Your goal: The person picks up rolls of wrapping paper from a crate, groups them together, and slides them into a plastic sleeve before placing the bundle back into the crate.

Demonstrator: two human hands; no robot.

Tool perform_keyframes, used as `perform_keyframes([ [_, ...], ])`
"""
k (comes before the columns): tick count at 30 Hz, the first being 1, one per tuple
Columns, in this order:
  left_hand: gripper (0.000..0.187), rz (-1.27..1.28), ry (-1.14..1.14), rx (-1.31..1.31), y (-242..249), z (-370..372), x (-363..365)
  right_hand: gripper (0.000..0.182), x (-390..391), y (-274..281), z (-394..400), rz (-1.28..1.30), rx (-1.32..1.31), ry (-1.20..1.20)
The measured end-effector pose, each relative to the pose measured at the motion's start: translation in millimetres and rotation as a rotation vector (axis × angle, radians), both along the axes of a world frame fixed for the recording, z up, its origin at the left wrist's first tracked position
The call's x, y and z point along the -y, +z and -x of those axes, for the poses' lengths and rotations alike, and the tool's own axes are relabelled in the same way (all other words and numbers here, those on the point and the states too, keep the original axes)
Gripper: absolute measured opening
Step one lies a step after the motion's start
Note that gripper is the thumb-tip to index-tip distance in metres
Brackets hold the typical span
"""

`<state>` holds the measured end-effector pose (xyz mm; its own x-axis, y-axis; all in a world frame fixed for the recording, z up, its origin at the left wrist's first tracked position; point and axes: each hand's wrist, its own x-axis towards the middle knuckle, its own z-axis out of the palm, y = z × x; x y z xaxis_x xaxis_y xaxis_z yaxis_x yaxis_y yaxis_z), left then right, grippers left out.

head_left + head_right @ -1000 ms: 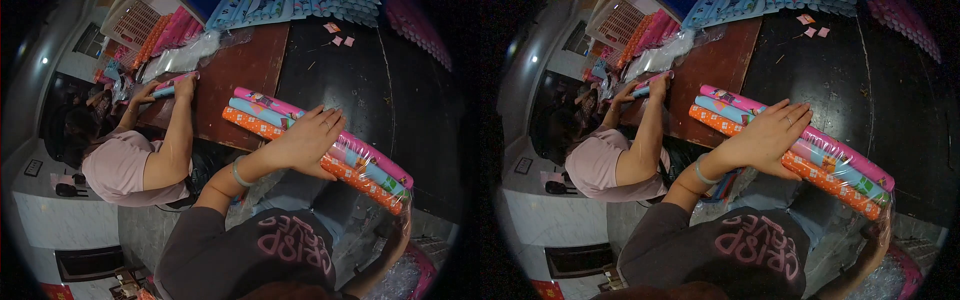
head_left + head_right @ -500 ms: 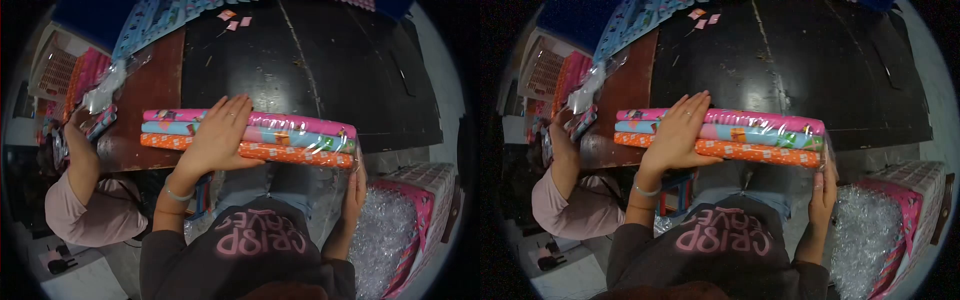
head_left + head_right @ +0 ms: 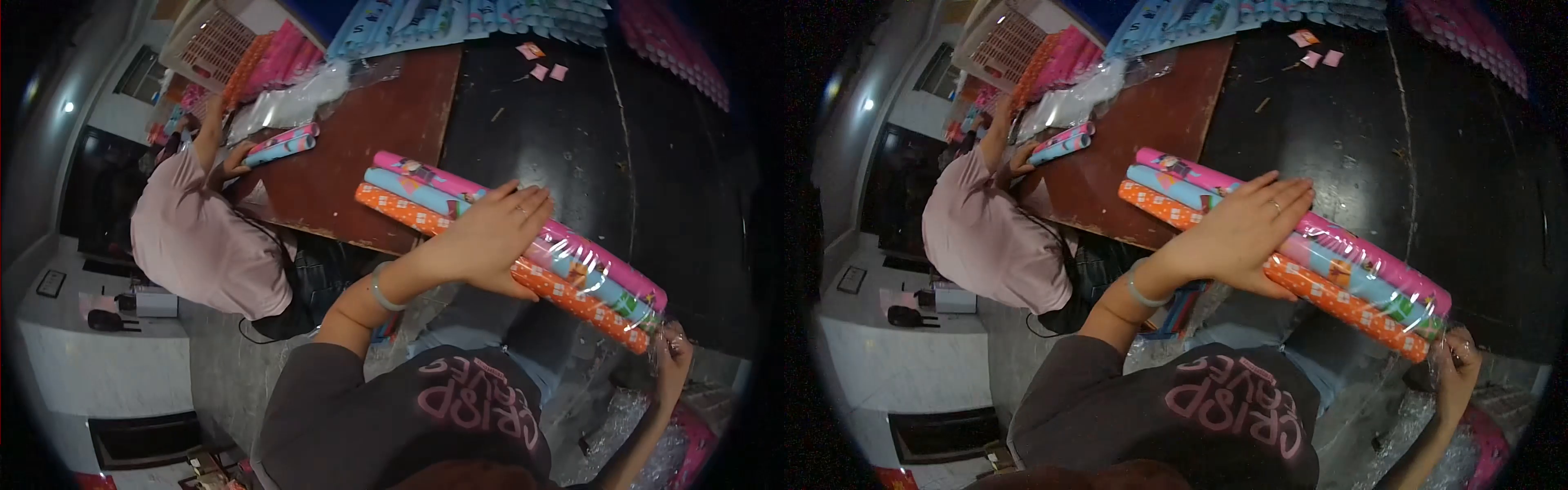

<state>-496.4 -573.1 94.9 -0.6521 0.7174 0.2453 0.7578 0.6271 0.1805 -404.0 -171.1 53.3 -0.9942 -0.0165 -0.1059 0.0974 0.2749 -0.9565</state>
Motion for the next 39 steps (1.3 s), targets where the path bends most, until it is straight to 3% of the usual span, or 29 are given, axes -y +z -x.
perform_keyframes([
  [5,0.107,-0.005,0.000,-0.016,-1.5,-1.0,-0.6,0.009,2.1,-11.4,5.2,-0.072,-0.073,0.015],
  [11,0.106,-0.007,-0.009,-0.011,-2.4,-2.2,-0.3,0.015,-3.5,-17.5,4.6,0.124,0.026,0.080],
  [14,0.106,-0.011,-0.007,-0.030,-3.2,-1.0,-0.6,0.016,0.1,-26.2,-1.4,0.138,-0.054,0.034],
  [16,0.106,-0.009,-0.008,-0.029,-3.1,-0.8,0.0,0.017,5.0,-26.4,-13.3,0.006,-0.048,-0.225],
  [19,0.107,-0.002,-0.002,-0.027,-2.0,-1.0,-0.7,0.019,-27.6,-44.3,-28.0,-0.074,-0.173,-0.108],
  [20,0.107,0.003,0.000,-0.022,-1.4,-1.3,0.3,0.019,-30.6,-37.1,-33.2,-0.022,-0.105,-0.019],
  [25,0.107,0.016,-0.012,-0.011,0.3,-1.1,-0.7,0.019,-3.4,-24.9,-35.8,0.104,-0.057,-0.020],
  [28,0.108,0.028,-0.001,-0.003,0.7,-0.8,-1.5,0.015,-2.1,-43.5,-31.2,-0.022,-0.259,0.002],
  [29,0.108,0.024,-0.007,0.002,1.0,-1.2,-2.0,0.015,-4.3,-43.4,-33.5,-0.027,-0.254,-0.003],
  [31,0.107,0.034,-0.004,0.000,2.0,-2.4,-2.8,0.018,-4.5,-39.6,-38.2,0.100,0.106,-0.093],
  [35,0.105,0.042,0.008,0.018,6.3,-3.7,-3.7,0.015,10.1,-40.5,-40.3,0.309,0.134,-0.152],
  [39,0.106,0.066,0.026,0.065,11.4,-3.8,-8.1,0.021,12.7,-39.2,-48.9,0.211,0.126,-0.151],
])
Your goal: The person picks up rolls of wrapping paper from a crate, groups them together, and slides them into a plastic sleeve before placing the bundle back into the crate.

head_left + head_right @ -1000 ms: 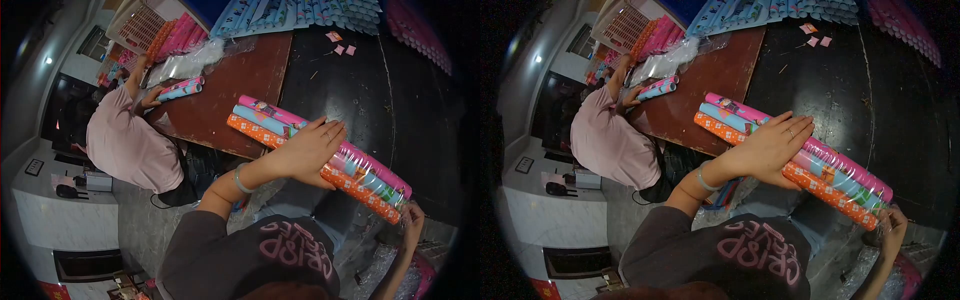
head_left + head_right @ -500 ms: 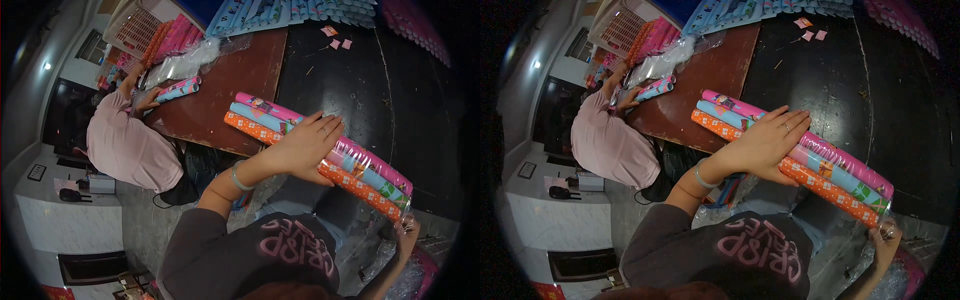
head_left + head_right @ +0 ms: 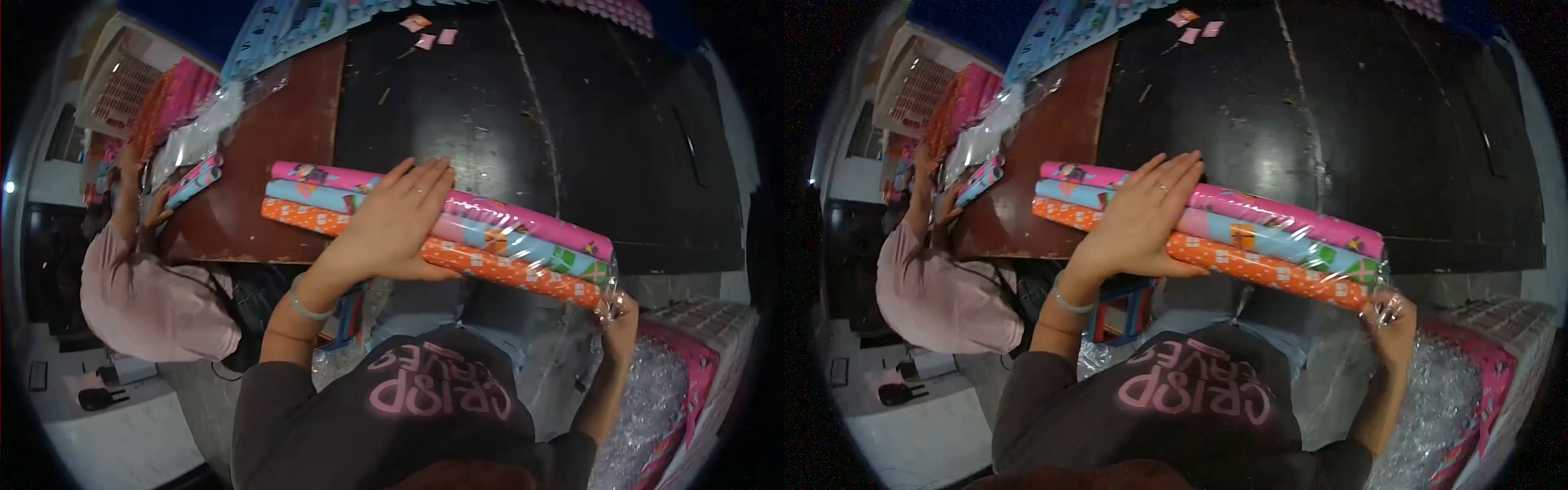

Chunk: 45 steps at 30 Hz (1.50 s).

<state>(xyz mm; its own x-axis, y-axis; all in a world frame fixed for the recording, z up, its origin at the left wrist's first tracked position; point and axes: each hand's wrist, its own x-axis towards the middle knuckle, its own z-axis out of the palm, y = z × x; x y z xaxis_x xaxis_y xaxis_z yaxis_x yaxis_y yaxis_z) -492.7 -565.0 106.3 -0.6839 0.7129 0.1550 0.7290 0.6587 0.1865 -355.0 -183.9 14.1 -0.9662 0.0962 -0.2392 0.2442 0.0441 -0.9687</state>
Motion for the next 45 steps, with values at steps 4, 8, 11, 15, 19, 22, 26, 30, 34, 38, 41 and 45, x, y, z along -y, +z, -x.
perform_keyframes([
  [4,0.108,0.007,-0.014,0.024,2.8,-0.8,-0.3,0.049,-21.9,11.6,-2.3,0.058,-0.180,-0.014],
  [8,0.108,0.031,-0.036,0.061,9.4,-4.8,-1.2,0.058,-37.5,14.1,-13.4,-0.014,-0.254,-0.001],
  [11,0.111,0.058,-0.067,0.031,8.0,-4.3,-1.6,0.058,-55.5,3.7,-29.5,-0.043,-0.360,-0.014],
  [15,0.111,0.084,-0.048,0.038,11.8,-4.2,-7.0,0.075,-72.2,25.9,-49.7,0.173,-0.371,-0.235],
  [19,0.113,0.117,-0.052,0.049,11.1,-3.6,-8.6,0.096,-85.6,15.3,-52.1,0.101,-0.352,-0.278],
  [22,0.113,0.128,-0.075,0.023,7.4,-2.9,-7.1,0.097,-40.4,16.7,-33.9,-0.016,-0.352,-0.261],
  [26,0.115,0.129,-0.085,0.002,7.8,-1.7,-8.3,0.015,-31.8,-0.7,-47.4,0.313,-0.208,-0.343],
  [30,0.118,0.142,-0.121,0.036,14.1,-7.8,-18.6,0.010,-22.2,19.0,-71.4,0.459,-0.414,-0.400],
  [34,0.118,0.147,-0.203,0.065,13.2,-5.6,-24.9,0.017,-47.5,5.4,-86.8,0.399,-0.558,-0.211],
  [38,0.118,0.172,-0.221,0.061,17.2,-5.2,-28.2,0.042,-136.7,-27.9,-80.6,0.372,-0.340,-0.204],
  [41,0.118,0.171,-0.233,0.046,15.7,-4.4,-28.5,0.061,-122.7,43.8,-13.0,0.116,-0.323,0.087],
  [45,0.120,0.189,-0.221,0.060,15.7,-6.7,-28.7,0.074,-83.4,103.2,49.5,-0.520,-0.055,0.840],
])
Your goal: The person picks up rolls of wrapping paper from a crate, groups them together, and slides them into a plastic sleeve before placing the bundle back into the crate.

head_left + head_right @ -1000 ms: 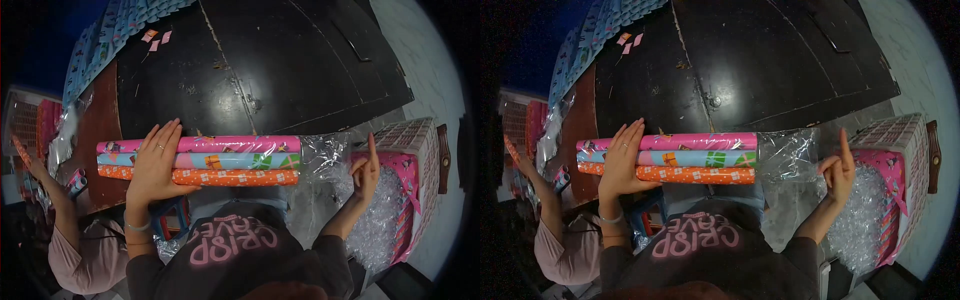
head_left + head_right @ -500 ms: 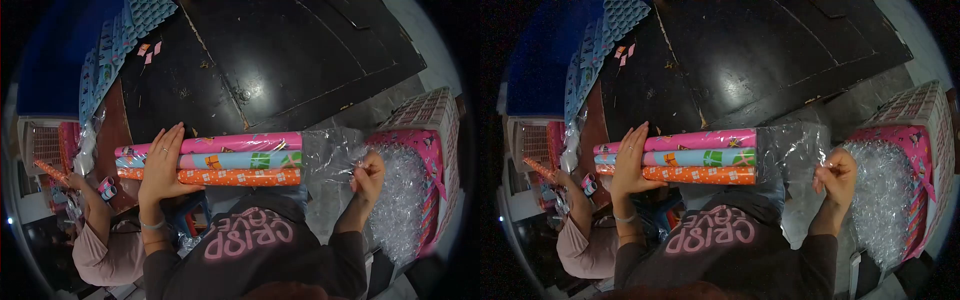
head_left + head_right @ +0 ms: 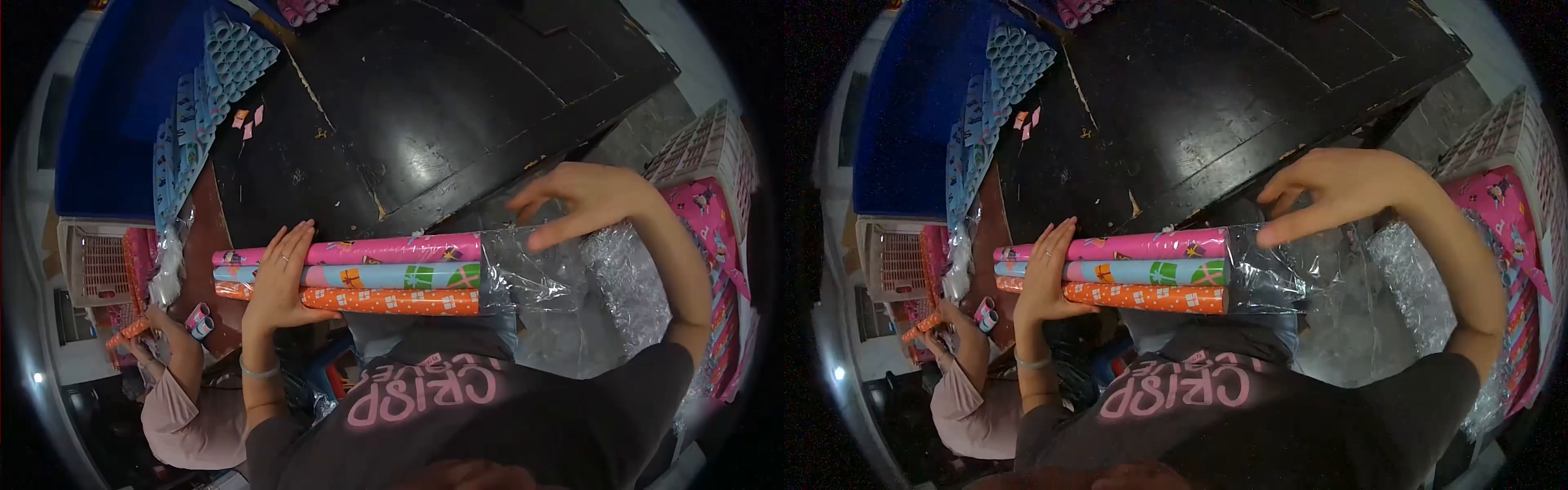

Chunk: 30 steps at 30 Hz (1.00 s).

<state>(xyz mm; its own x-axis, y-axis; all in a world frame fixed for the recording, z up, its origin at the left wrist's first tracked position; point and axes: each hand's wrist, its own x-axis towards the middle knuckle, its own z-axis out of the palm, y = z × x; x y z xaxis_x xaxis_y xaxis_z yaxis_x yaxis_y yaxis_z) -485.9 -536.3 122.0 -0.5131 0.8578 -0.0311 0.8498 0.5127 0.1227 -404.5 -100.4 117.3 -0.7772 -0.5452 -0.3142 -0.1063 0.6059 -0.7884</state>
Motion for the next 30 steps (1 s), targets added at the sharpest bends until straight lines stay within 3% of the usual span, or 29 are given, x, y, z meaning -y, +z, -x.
perform_keyframes([
  [1,0.121,-0.002,-0.001,0.003,0.8,0.1,-0.4,0.074,16.8,4.5,11.1,0.003,-0.007,0.001],
  [3,0.121,-0.009,0.003,0.002,3.7,-0.1,-0.2,0.063,42.8,6.5,25.8,-0.230,0.529,0.366],
  [4,0.121,-0.017,0.005,0.008,4.0,-1.0,-0.9,0.063,45.8,-3.7,24.3,-0.231,0.531,0.364],
  [6,0.119,-0.070,0.034,-0.053,6.5,-12.2,0.8,0.047,56.3,-32.2,18.8,0.127,0.843,0.300],
  [7,0.118,-0.123,0.065,-0.118,8.0,-20.1,4.4,0.039,57.4,-45.2,14.4,0.229,0.761,0.254],
  [9,0.107,-0.381,0.100,0.096,3.3,-44.9,32.6,0.036,50.4,-36.3,8.9,0.225,0.743,0.237],
  [10,0.090,-0.581,0.007,0.370,-15.6,-52.3,58.3,0.034,48.0,-33.3,5.8,0.220,0.731,0.218],
  [12,0.075,-0.847,-0.275,1.060,-57.1,-65.1,63.9,0.032,44.2,-38.1,-7.3,0.267,0.739,0.201],
  [14,0.070,-0.975,0.258,1.682,-77.2,-109.8,36.8,0.028,42.3,-47.0,-25.6,0.364,0.723,0.190],
  [16,0.072,-1.117,0.302,1.659,-104.8,-123.4,18.3,0.027,43.9,-52.1,-42.5,0.383,0.693,0.163],
  [18,0.070,-1.795,0.443,1.899,-115.4,-118.7,1.9,0.027,46.7,-54.8,-66.8,0.401,0.671,0.118],
  [19,0.062,-1.837,0.641,1.737,-110.4,-111.4,-5.4,0.027,47.3,-55.1,-81.1,0.391,0.637,0.105],
  [23,0.048,-1.731,0.771,1.928,-88.1,-116.3,-58.9,0.026,40.2,-69.4,-164.3,0.474,0.557,-0.089],
  [26,0.045,-1.477,0.543,2.085,-93.9,-132.2,-104.8,0.023,42.9,-128.4,-263.2,0.686,0.258,-0.295],
  [28,0.041,-1.286,0.439,2.091,-111.1,-145.5,-137.5,0.022,45.5,-123.0,-321.7,0.607,0.343,-0.484],
  [29,0.034,-1.113,0.496,2.154,-99.4,-159.9,-161.8,0.021,49.9,-137.1,-358.6,0.526,0.436,-0.579],
  [30,0.032,-0.998,0.427,2.221,-107.7,-171.2,-180.9,0.021,61.1,-163.7,-399.3,0.594,0.246,-0.607],
])
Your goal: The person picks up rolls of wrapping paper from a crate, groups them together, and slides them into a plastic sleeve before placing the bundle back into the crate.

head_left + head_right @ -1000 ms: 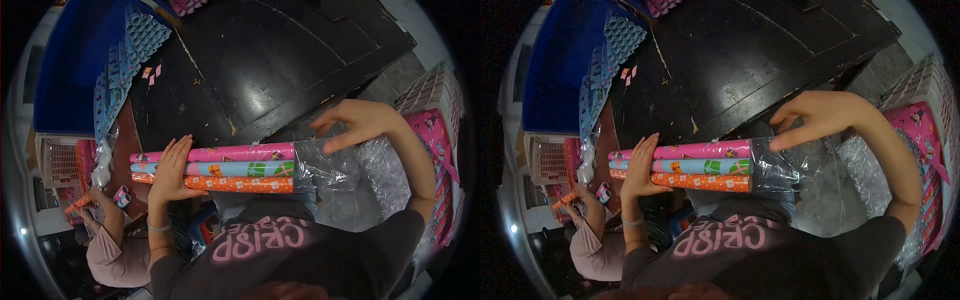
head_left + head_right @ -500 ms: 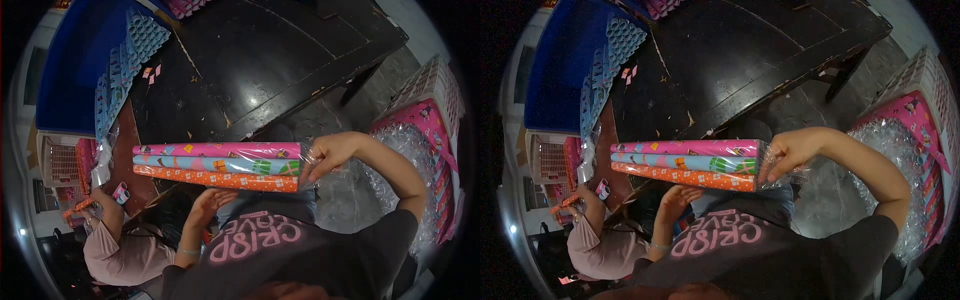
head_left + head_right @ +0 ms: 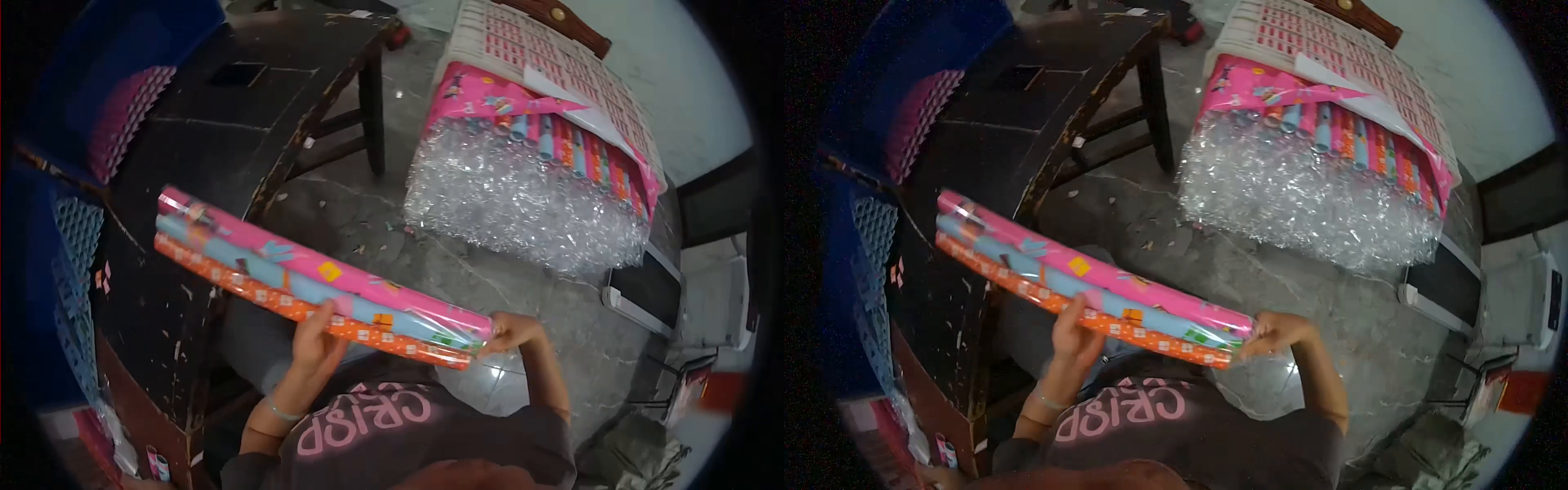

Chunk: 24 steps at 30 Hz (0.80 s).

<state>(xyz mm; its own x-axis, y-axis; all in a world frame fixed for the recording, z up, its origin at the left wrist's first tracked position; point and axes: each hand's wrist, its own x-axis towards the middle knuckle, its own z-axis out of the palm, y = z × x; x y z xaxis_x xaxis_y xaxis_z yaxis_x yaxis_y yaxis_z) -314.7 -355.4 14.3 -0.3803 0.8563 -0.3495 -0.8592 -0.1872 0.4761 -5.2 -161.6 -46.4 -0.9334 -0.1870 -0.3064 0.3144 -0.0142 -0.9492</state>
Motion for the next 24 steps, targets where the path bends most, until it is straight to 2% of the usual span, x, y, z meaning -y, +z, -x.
perform_keyframes([
  [2,0.029,-0.067,-0.253,0.020,-30.1,-25.9,-39.4,0.021,39.8,0.4,-54.0,-0.032,0.035,-0.351],
  [3,0.028,-0.106,-0.391,0.040,-37.9,-43.1,-57.2,0.032,60.9,-11.5,-82.8,0.096,-0.125,-0.504],
  [5,0.025,-0.056,-0.565,0.021,-34.7,-85.6,-97.8,0.047,104.2,-12.0,-123.1,0.329,-0.099,-0.755],
  [6,0.027,-0.017,-0.647,0.015,-27.1,-106.0,-115.2,0.062,127.8,-30.1,-148.9,0.311,0.006,-0.909],
  [8,0.029,0.031,-0.808,-0.014,-13.9,-142.9,-143.4,0.068,164.3,-13.0,-159.9,0.382,-0.009,-1.180],
  [9,0.031,0.041,-0.886,-0.035,-10.9,-159.8,-155.0,0.073,183.2,-28.2,-180.6,0.264,0.055,-1.225],
  [11,0.034,0.062,-1.058,-0.014,-8.4,-189.5,-173.9,0.077,205.6,-16.9,-181.7,0.518,-0.100,-1.416],
  [12,0.034,0.073,-1.129,-0.011,-8.4,-200.5,-183.4,0.078,217.8,-33.2,-196.7,0.370,-0.022,-1.423],
  [13,0.035,0.083,-1.200,-0.006,-7.8,-208.6,-193.3,0.078,220.0,-30.7,-189.0,0.375,-0.032,-1.433],
  [15,0.035,0.103,-1.244,0.021,-7.3,-215.6,-210.9,0.084,221.9,-13.1,-162.5,0.199,0.077,-1.609],
  [16,0.033,0.095,-1.246,0.042,-12.7,-217.8,-220.8,0.081,218.9,-8.5,-156.5,0.324,0.072,-1.640],
  [18,0.032,0.116,-1.222,0.015,-10.5,-211.1,-241.7,0.077,206.3,-11.1,-153.6,0.418,0.131,-1.671],
  [19,0.032,0.142,-1.206,-0.003,-7.6,-205.9,-252.7,0.071,187.1,16.1,-130.3,0.351,0.081,-1.736],
  [21,0.028,0.109,-1.169,-0.005,-11.9,-194.1,-280.2,0.067,143.7,43.1,-100.7,0.359,-0.056,-1.662],
  [22,0.026,0.080,-1.162,0.027,-11.1,-187.6,-291.1,0.069,135.0,14.8,-111.1,0.276,0.097,-1.618],
  [24,0.026,0.057,-1.079,0.021,-5.6,-180.0,-296.0,0.036,92.7,35.8,-80.7,0.252,-0.204,-1.460],
])
